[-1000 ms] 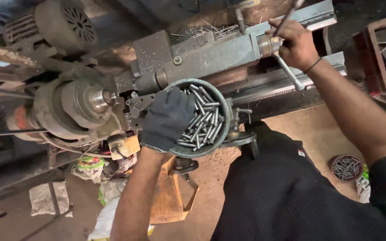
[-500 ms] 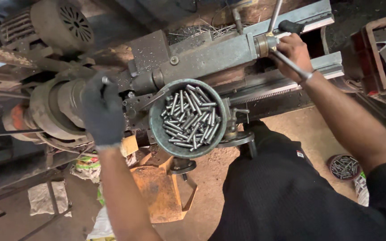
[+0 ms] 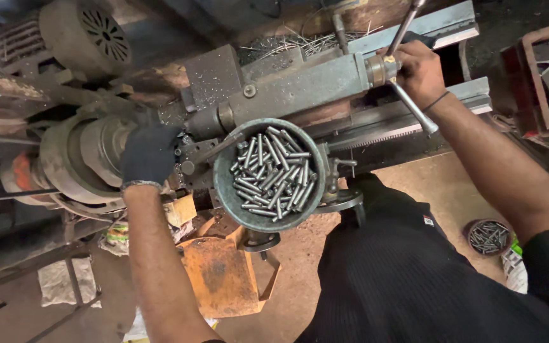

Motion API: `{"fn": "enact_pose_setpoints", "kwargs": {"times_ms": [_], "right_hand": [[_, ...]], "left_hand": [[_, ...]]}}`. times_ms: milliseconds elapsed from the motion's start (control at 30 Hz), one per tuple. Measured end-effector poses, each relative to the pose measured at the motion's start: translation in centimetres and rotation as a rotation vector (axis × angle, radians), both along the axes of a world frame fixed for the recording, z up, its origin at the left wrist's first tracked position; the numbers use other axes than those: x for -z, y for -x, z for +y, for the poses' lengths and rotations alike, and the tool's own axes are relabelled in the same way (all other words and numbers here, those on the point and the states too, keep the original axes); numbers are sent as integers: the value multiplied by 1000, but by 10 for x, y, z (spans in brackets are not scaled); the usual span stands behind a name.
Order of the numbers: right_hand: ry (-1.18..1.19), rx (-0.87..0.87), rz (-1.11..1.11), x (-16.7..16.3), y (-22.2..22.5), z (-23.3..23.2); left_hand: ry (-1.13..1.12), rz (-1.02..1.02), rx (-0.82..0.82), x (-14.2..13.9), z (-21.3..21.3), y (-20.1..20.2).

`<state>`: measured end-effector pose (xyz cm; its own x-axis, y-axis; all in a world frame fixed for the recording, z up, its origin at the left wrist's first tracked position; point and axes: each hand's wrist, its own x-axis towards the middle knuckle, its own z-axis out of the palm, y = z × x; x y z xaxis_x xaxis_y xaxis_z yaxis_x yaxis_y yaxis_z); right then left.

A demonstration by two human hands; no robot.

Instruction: The person operates a lathe to machine small metal pins. They insert a metal blank into the lathe chuck, turn the machine handles to cut the rotating stock, then remove the finished pin and drop it into a metal bowl filled with completed pins, repeating the cycle.

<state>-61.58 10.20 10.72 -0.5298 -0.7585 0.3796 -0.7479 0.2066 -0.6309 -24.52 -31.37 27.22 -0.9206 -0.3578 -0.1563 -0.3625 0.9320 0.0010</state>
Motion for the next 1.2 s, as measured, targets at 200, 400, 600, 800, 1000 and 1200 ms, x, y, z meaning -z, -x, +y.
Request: {"fn": "enact_pose_setpoints", "kwargs": {"times_ms": [200,400,600,800,1000,1200], "right_hand": [[-477,47,-106,-11,-4,30],[346,-194,-1173,-38,-4,122],[69,-125,-508,-13,-57,92],[56,193,-1069,-10,-87,64],[-165,356,-998,-31,-84,66],[-129,266,-1147,-41,-84,54]], "left_hand": [[40,12,26,-9,9,3],[47,13,34,-8,8,2],[106,166,14,-24,36,1],[-79,583,-396,-4,80,-74],[110,404,-241,130,142,-195],[-1680,419,-1443,225,252,-238]]}}
